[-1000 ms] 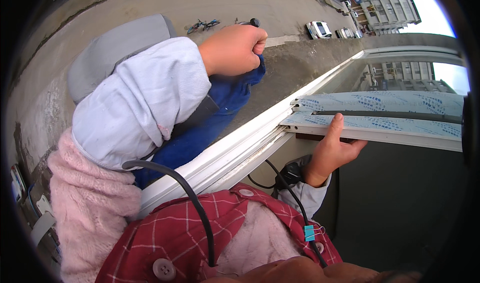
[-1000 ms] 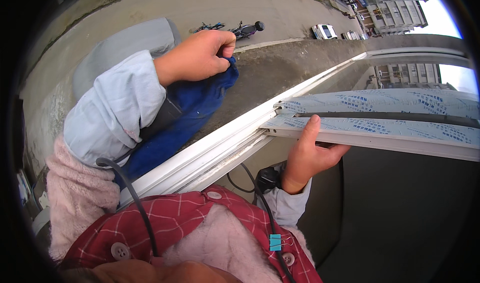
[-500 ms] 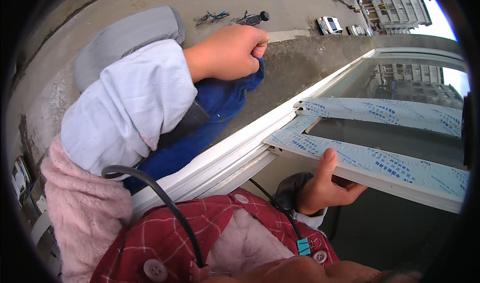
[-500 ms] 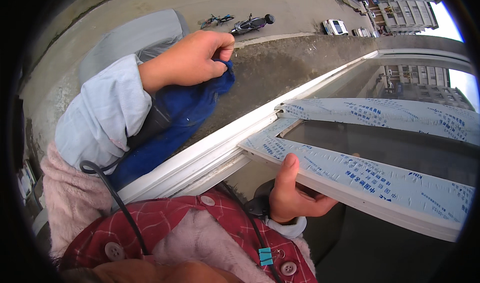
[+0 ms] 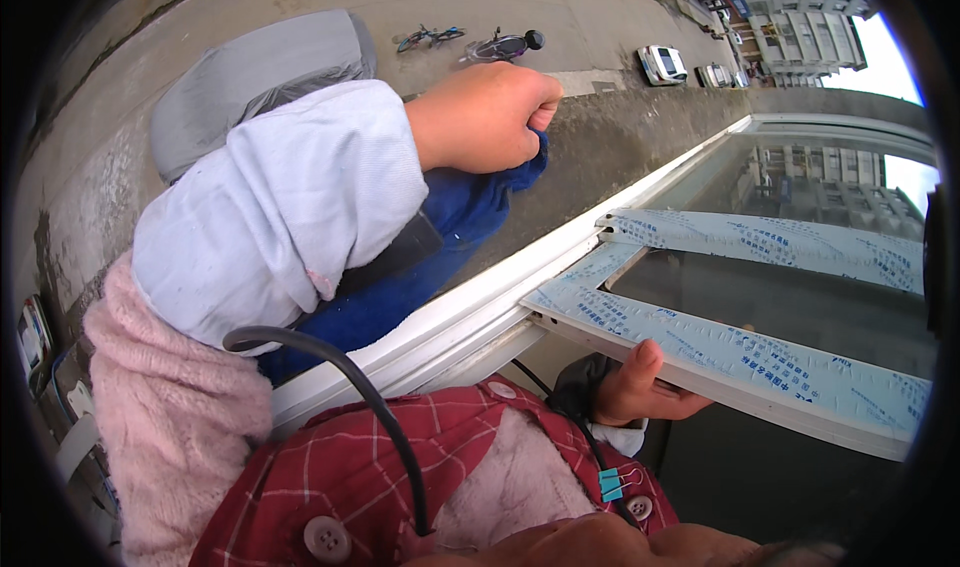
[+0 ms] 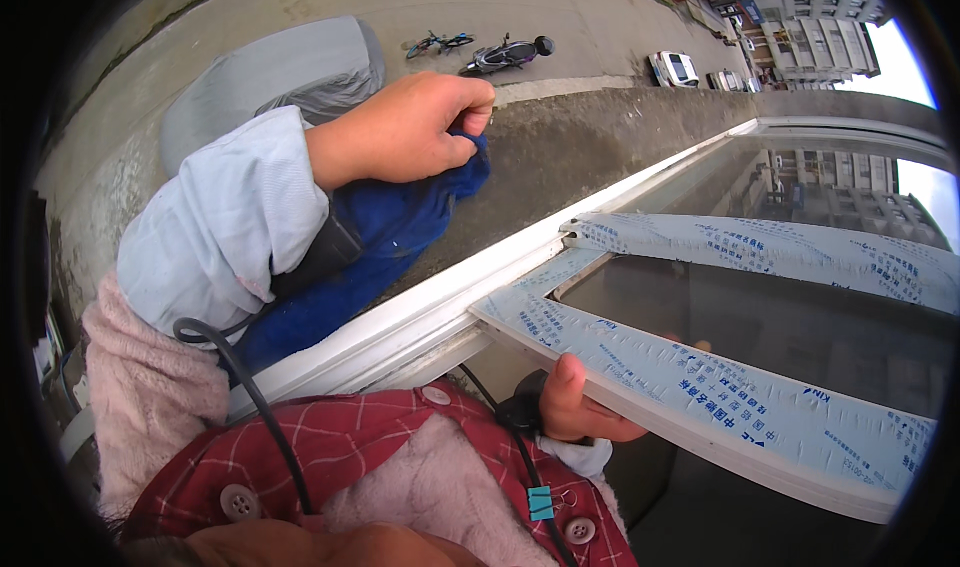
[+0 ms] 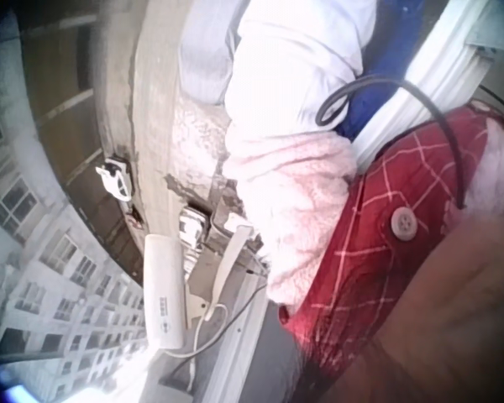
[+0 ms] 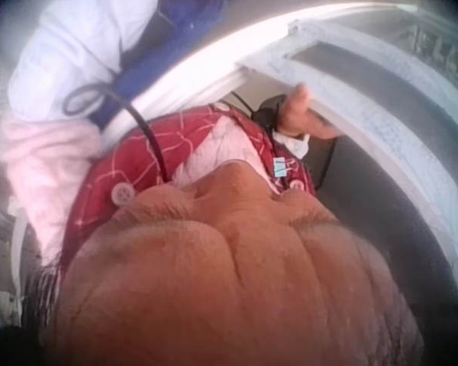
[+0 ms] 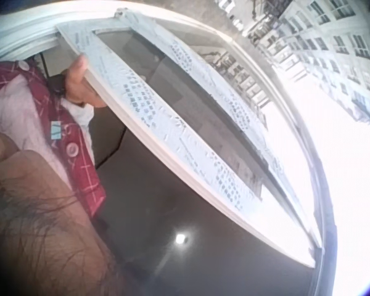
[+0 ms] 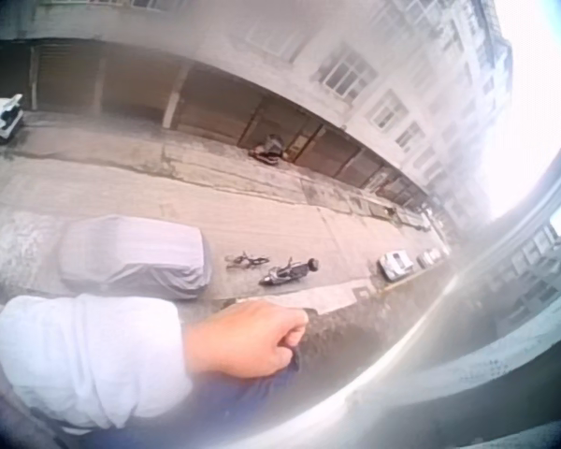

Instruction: The person wipes a white window frame with a blue cloth, repeatedly folding and repositioning the cloth while cleaning different sections of the frame. The person also adjusts the cloth and briefly touches the camera mount area.

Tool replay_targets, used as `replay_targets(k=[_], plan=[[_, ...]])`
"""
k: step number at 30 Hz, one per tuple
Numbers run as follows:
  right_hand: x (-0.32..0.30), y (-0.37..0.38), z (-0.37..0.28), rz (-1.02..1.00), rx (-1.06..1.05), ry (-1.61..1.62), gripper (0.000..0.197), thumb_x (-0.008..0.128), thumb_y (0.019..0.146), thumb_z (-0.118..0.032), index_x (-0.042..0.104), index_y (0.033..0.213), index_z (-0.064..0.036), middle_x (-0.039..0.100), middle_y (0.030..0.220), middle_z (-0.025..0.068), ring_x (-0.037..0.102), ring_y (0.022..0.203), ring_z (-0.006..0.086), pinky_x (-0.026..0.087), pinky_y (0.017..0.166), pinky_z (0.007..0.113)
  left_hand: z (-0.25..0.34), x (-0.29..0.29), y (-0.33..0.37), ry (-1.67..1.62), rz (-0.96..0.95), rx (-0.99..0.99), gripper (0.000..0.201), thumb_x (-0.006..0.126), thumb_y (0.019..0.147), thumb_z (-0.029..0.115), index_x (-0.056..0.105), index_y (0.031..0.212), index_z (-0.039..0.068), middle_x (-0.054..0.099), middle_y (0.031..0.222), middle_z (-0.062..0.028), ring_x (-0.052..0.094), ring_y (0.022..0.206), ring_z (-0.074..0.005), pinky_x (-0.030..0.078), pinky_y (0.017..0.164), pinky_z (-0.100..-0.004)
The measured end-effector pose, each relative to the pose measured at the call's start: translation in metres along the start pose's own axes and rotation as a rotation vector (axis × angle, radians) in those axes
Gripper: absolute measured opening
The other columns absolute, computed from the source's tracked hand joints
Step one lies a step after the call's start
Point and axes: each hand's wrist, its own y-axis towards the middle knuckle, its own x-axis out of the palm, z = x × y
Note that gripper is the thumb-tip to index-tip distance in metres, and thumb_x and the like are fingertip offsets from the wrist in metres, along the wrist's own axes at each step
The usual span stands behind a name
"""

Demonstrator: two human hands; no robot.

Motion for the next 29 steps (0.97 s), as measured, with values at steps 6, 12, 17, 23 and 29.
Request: replay_targets(k=[6,12,17,23,29], plan=[[0.005,-0.001,-0.005,0.007,-0.05,0.06,0.108,0.084,0.082,-0.035,0.016,0.155,0.0077,0.036,0.15,0.0293,0.052,0.125,0.031,0.05,0.098,0.042,0.005,-0.001,0.0,-0.047,0.001,0.014,0.023,0.07,0.08,0.008,0.048,0.082,0.004,0.054,0.071,-0.0099,0.053,0.068,-0.0257,0.042,0.063,-0.0377],[0.007,-0.006,-0.005,0.013,-0.071,0.046,0.102,0.084,0.082,-0.035,0.024,0.152,0.0101,0.045,0.143,0.0265,0.055,0.119,0.028,0.051,0.096,0.041,0.016,0.008,0.0,-0.35,0.007,-0.043,0.022,0.072,0.087,0.007,0.051,0.081,0.005,0.054,0.069,0.0003,0.05,0.064,-0.0082,0.04,0.056,-0.0282],[0.008,-0.009,0.003,0.014,-0.111,0.06,0.105,0.083,0.082,-0.038,0.021,0.153,0.0101,0.041,0.147,0.0279,0.053,0.123,0.0304,0.05,0.098,0.042,0.05,0.025,0.005,-0.578,-0.016,-0.31,0.02,0.073,0.088,0.01,0.055,0.08,0.006,0.058,0.066,0.0017,0.049,0.058,-0.0049,0.038,0.051,-0.024],[0.005,-0.009,0.02,-0.042,-0.206,-0.017,0.116,0.078,0.083,-0.049,0.007,0.157,0.0056,0.034,0.151,0.0288,0.049,0.128,0.0352,0.047,0.101,0.046,0.094,0.063,0.037,-0.505,-0.028,-0.35,0.02,0.073,0.087,0.014,0.059,0.077,0.004,0.062,0.071,-0.0067,0.056,0.07,-0.0141,0.046,0.063,-0.0339],[-0.002,-0.01,0.033,-0.199,-0.186,0.008,0.125,0.073,0.082,-0.061,-0.004,0.158,0.0014,0.032,0.151,0.0292,0.049,0.121,0.0327,0.05,0.089,0.042,0.091,0.103,0.044,-0.687,-0.244,-0.18,0.01,0.068,0.089,0.006,0.059,0.093,0.003,0.063,0.079,-0.004,0.056,0.073,-0.0114,0.047,0.067,-0.0312]])
